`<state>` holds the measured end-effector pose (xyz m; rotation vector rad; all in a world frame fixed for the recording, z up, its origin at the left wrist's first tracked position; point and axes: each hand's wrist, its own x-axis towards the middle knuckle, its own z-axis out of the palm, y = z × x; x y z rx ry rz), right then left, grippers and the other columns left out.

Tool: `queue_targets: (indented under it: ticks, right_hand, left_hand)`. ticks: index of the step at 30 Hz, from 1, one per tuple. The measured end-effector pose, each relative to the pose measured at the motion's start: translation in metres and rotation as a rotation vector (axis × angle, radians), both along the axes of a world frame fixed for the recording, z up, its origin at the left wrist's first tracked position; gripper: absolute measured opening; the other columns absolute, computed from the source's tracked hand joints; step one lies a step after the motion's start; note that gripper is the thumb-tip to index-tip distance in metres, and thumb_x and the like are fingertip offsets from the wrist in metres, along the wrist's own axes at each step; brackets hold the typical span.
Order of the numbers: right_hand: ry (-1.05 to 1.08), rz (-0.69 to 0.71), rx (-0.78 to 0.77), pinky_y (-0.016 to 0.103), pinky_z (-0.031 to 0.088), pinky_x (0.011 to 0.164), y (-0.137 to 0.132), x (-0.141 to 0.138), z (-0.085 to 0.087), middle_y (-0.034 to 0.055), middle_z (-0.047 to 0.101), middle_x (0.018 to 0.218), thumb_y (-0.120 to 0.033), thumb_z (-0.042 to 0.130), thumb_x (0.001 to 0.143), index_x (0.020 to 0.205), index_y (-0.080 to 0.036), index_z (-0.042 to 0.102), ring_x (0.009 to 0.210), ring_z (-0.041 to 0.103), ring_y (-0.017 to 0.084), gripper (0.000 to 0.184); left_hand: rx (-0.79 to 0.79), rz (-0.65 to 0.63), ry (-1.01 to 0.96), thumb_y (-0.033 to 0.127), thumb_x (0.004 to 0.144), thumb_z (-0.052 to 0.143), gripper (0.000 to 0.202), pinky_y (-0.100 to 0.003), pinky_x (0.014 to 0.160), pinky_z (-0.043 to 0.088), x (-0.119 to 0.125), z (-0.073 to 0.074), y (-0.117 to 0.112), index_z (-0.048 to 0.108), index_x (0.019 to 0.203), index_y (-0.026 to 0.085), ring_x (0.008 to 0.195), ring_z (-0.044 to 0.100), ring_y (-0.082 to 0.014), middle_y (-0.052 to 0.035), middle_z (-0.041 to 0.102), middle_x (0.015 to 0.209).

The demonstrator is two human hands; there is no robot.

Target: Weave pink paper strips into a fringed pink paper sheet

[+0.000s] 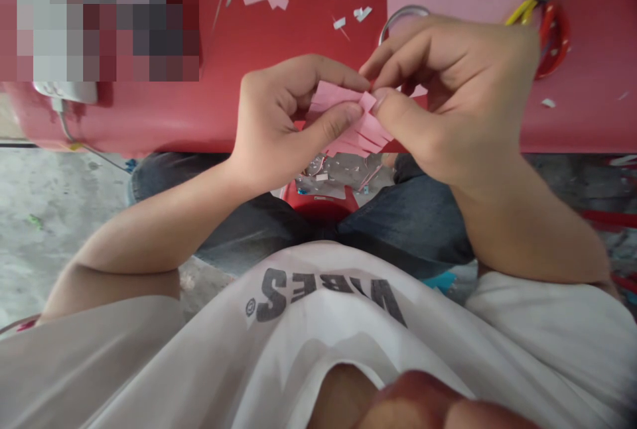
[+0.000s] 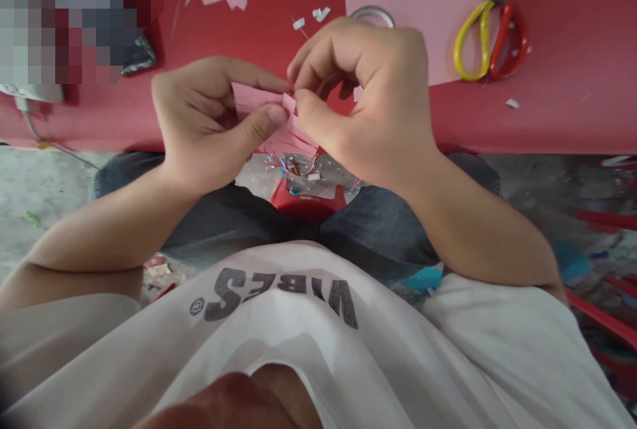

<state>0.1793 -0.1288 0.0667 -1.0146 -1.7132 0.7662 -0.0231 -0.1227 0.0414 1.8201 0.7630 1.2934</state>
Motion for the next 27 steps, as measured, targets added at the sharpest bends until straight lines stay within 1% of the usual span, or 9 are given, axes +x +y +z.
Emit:
queue_targets:
  ticks: [2,6,9,13,16,19,22,24,27]
  right_hand:
    - [0.000,0.009,0.018,0.038,0.050,0.071,0.0002,-0.0003,-0.0004,-0.0030,0.076,0.090,-0.015,0.071,0.078,0.075,-0.025,0.063,0.073,0.067,0.018,0.013]
    - [-0.037,0.016,0.008,0.038,0.054,0.081,-0.0022,-0.0006,0.0009,-0.0028,0.075,0.093,-0.015,0.071,0.078,0.077,-0.025,0.065,0.086,0.070,0.019,0.011]
    - [-0.050,0.016,0.015,0.037,0.053,0.078,-0.0026,-0.0008,0.0013,-0.0026,0.076,0.095,-0.016,0.070,0.078,0.079,-0.025,0.067,0.091,0.070,0.020,0.009]
    - [-0.063,0.028,0.031,0.037,0.051,0.076,-0.0004,-0.0007,0.0020,-0.0019,0.077,0.094,-0.020,0.073,0.078,0.078,-0.025,0.069,0.087,0.070,0.019,0.007]
    - [-0.045,0.054,0.025,0.039,0.051,0.076,0.0005,-0.0003,0.0037,-0.0007,0.077,0.094,-0.023,0.074,0.081,0.078,-0.025,0.071,0.082,0.068,0.020,0.005]
    - [-0.018,0.082,0.026,0.040,0.051,0.077,0.0000,-0.0002,0.0054,0.0004,0.077,0.094,-0.024,0.076,0.082,0.079,-0.025,0.072,0.082,0.068,0.021,0.005]
    - [-0.019,0.082,0.015,0.042,0.052,0.079,-0.0010,-0.0002,0.0065,0.0008,0.077,0.096,-0.023,0.077,0.084,0.080,-0.026,0.072,0.087,0.069,0.023,0.007]
    - [-0.024,0.088,0.019,0.042,0.054,0.081,-0.0012,0.0001,0.0070,0.0008,0.078,0.097,-0.021,0.078,0.084,0.080,-0.026,0.072,0.090,0.070,0.023,0.008]
    - [-0.040,0.104,0.022,0.042,0.056,0.084,-0.0004,0.0012,0.0079,-0.0006,0.078,0.098,-0.020,0.079,0.084,0.082,-0.027,0.073,0.093,0.071,0.023,0.010]
  left_hand:
    - [0.005,0.017,0.010,0.023,0.087,0.083,0.022,-0.030,0.079,0.064,0.0005,0.0010,-0.0007,0.080,0.109,0.022,0.088,0.078,-0.0184,-0.0048,0.081,0.099]
    - [0.036,0.055,0.026,0.023,0.088,0.082,0.020,-0.029,0.075,0.061,0.0013,0.0007,-0.0011,0.081,0.108,0.021,0.083,0.076,-0.0168,-0.0040,0.081,0.095]
    - [0.028,0.068,0.017,0.028,0.088,0.083,0.020,-0.028,0.072,0.059,0.0014,-0.0004,-0.0018,0.081,0.107,0.023,0.080,0.076,-0.0161,-0.0030,0.081,0.092]
    - [0.033,0.087,0.023,0.026,0.088,0.084,0.020,-0.027,0.065,0.054,0.0007,-0.0010,-0.0025,0.082,0.107,0.023,0.077,0.074,-0.0149,-0.0032,0.082,0.092]
    - [0.013,0.104,0.033,0.031,0.084,0.088,0.023,-0.028,0.065,0.056,0.0000,-0.0009,-0.0016,0.082,0.105,0.023,0.077,0.075,-0.0162,-0.0032,0.082,0.091]
    - [0.040,0.108,0.023,0.035,0.082,0.089,0.025,-0.029,0.064,0.058,-0.0001,-0.0006,-0.0001,0.082,0.104,0.026,0.076,0.076,-0.0174,-0.0018,0.081,0.089]
    - [0.071,0.107,0.005,0.028,0.085,0.086,0.020,-0.028,0.066,0.059,-0.0002,0.0002,0.0003,0.082,0.104,0.025,0.078,0.077,-0.0169,-0.0013,0.082,0.090]
    - [0.081,0.104,0.011,0.023,0.082,0.088,0.024,-0.027,0.067,0.059,-0.0006,0.0007,-0.0005,0.082,0.105,0.023,0.080,0.077,-0.0162,-0.0024,0.082,0.092]
    - [0.080,0.116,0.021,0.022,0.083,0.087,0.022,-0.026,0.069,0.058,-0.0007,0.0022,-0.0033,0.082,0.105,0.021,0.081,0.077,-0.0153,-0.0035,0.082,0.092]
